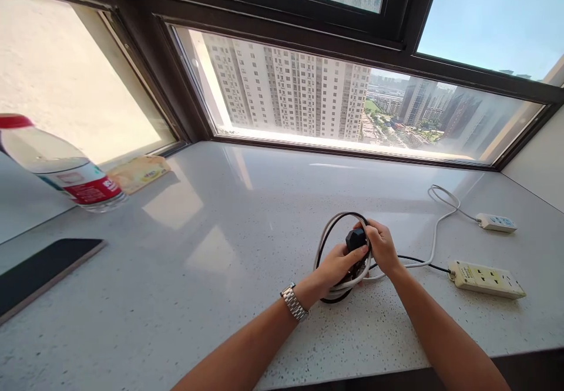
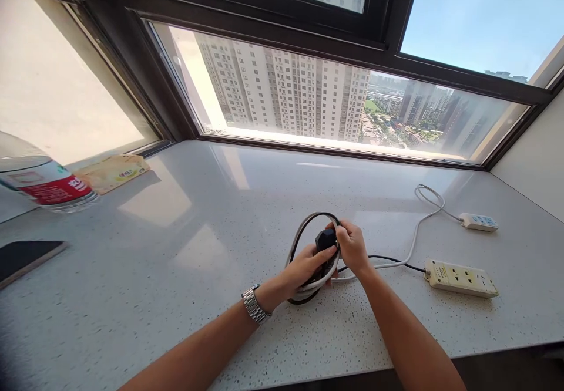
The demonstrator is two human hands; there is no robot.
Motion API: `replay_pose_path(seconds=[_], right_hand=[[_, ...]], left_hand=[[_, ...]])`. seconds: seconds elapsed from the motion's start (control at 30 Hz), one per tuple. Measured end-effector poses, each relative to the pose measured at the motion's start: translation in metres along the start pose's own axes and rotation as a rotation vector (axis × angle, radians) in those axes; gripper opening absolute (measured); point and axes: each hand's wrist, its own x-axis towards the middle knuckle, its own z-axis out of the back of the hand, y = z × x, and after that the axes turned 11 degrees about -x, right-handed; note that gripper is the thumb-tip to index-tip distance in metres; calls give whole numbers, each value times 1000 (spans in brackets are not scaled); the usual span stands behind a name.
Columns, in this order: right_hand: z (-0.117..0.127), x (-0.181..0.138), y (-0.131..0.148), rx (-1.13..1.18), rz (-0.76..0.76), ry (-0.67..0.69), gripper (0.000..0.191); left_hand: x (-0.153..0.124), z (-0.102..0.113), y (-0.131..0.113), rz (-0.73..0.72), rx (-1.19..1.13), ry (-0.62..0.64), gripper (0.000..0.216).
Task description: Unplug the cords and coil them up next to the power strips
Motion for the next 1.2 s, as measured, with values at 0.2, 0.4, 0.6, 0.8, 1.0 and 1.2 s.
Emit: replay_pose_path(seconds=[0.2, 0.4, 0.6, 0.8, 1.0, 1.2], right_hand=[[0, -1, -3, -15, -43, 48, 25], [6, 2, -5, -140, -6, -42, 25], [13, 10, -19, -74, -166, 76, 26], [24, 12, -27, -129, -247, 237, 29], [31, 16, -36, -542, -233, 159, 21], [58, 22, -37, -836, -411, 92, 25]], left_hand=[[-4, -1, -6, 13, -62, 26, 36], [-4, -5, -7, -278, 78, -145, 35], [-1, 2, -5, -638, 182, -256, 40], [15, 32, -19, -849, 92, -605, 31], [22, 76, -47, -801, -225, -936, 29], [11, 101, -73, -818, -475, -1000, 13]])
